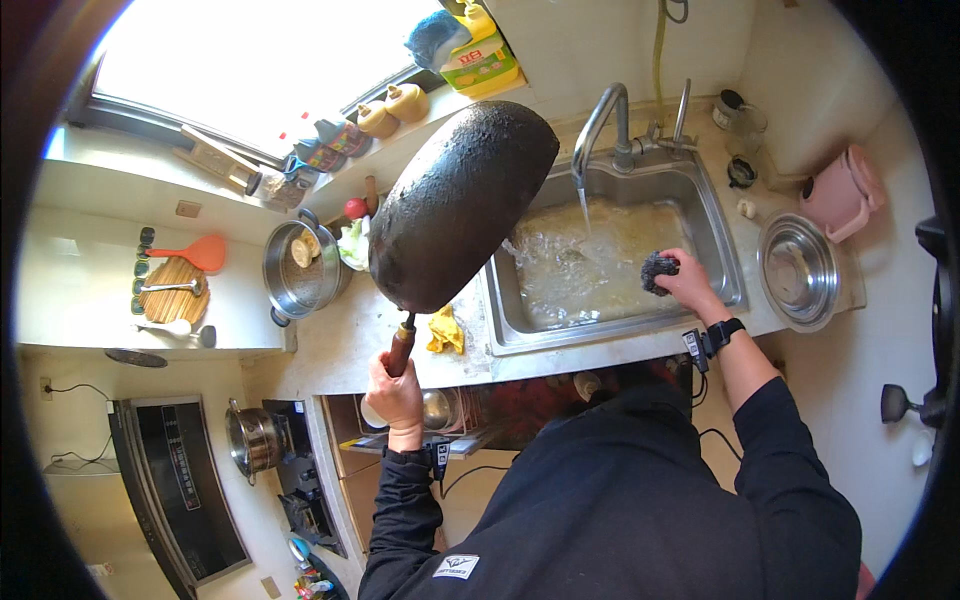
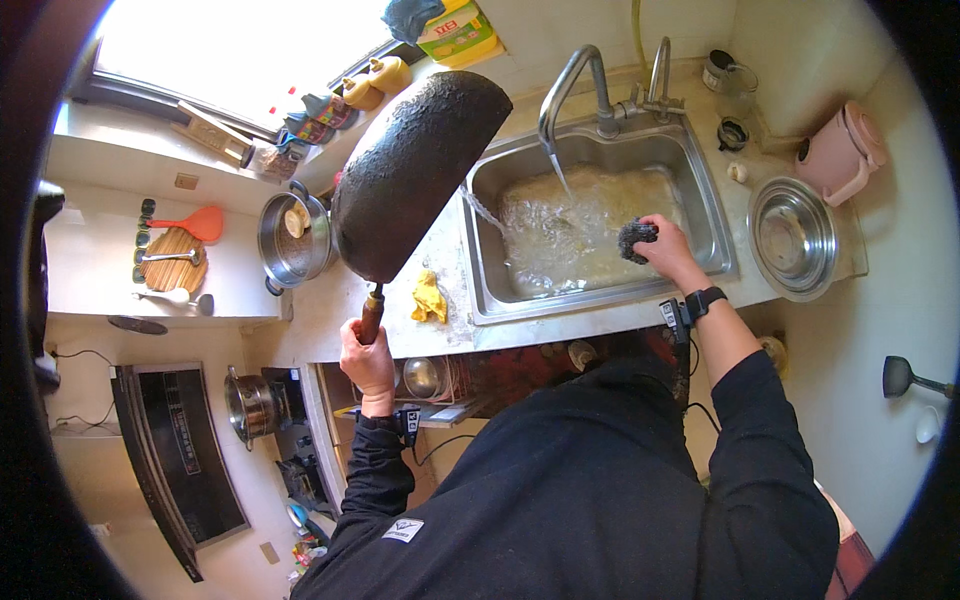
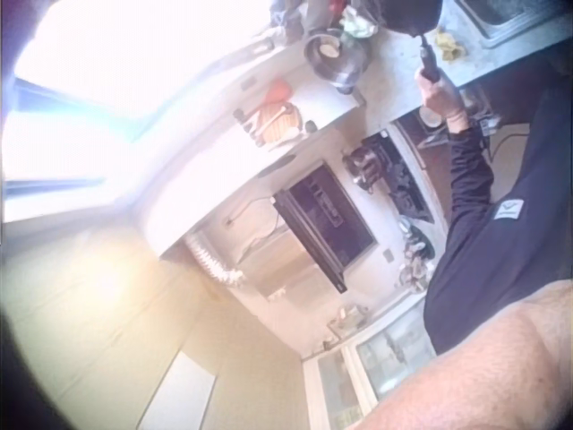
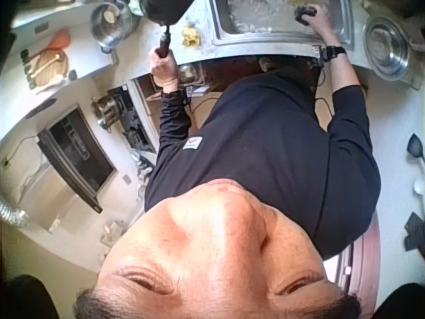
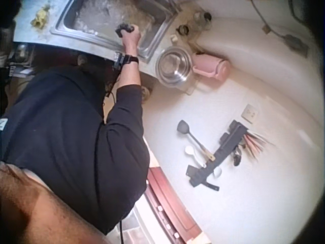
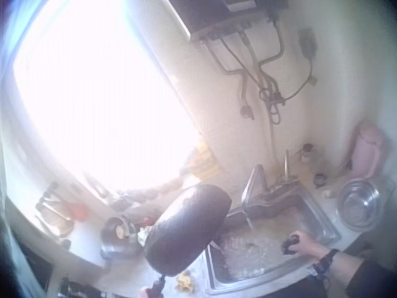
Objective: The person washes a wok and a pot in the kitchen sink using a steel wool scrubber and running water. They scrub the interior and exterior surfaces, rinse under the tap, and place the cleaned items on the counter and stove.
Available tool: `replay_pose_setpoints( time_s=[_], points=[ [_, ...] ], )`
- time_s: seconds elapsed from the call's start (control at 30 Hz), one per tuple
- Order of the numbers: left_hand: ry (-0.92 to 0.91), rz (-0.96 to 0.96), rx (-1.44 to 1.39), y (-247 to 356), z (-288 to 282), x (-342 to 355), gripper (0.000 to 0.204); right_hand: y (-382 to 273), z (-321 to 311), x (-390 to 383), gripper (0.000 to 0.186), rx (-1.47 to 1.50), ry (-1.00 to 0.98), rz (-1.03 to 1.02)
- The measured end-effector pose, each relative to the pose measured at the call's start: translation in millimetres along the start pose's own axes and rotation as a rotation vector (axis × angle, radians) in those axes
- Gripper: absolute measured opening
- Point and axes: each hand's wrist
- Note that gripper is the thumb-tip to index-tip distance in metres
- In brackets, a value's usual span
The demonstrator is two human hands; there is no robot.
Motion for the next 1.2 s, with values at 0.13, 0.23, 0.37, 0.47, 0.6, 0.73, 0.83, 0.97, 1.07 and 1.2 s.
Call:
replay_pose_setpoints(
  time_s=[0.13,0.23,0.37,0.47,0.6,0.73,0.83,0.97,1.07,1.2],
  points=[
    [0.003,-0.075,-0.040,0.9,4.8,-13.5,0.028,-6.7,3.2,-6.8,0.050,0.012,0.020,-0.024],
    [0.019,-0.123,-0.071,8.0,8.6,-19.6,0.028,-14.8,1.5,-7.3,0.048,0.013,0.235,-0.111],
    [0.037,-0.201,-0.241,27.7,15.8,-26.8,0.023,-18.8,-6.5,7.1,0.048,-0.086,0.235,-0.181],
    [-0.028,-0.273,-0.292,46.6,16.6,-35.1,0.022,-12.6,-11.0,25.4,0.046,0.129,-0.063,-0.126],
    [-0.121,-0.367,-0.440,71.1,13.1,-44.0,0.017,0.6,-8.7,50.7,0.040,0.483,-0.228,-0.067],
    [-0.207,-0.537,-0.591,97.6,8.9,-58.4,0.013,19.8,-9.5,68.0,0.033,-0.084,-0.116,-0.137],
    [-0.219,-0.733,-0.704,115.0,-1.8,-69.4,0.014,34.9,-14.2,76.2,0.035,0.810,-0.402,0.053],
    [-0.242,-0.874,-0.669,132.1,-21.9,-80.2,0.012,36.5,-18.9,79.9,0.027,0.307,-0.482,0.045],
    [-0.250,-1.013,-0.663,140.4,-38.2,-89.7,0.011,21.5,-18.6,81.2,0.030,0.072,-0.251,-0.227],
    [-0.238,-1.118,-0.789,139.6,-58.7,-105.5,0.015,2.9,-20.4,92.9,0.037,1.149,-0.618,0.026]
  ],
)
Point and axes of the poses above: each hand's wrist, its own x-axis towards the middle knuckle, its own z-axis out of the palm, y = z × x, and after that the axes turned 15 degrees about -x, right-handed
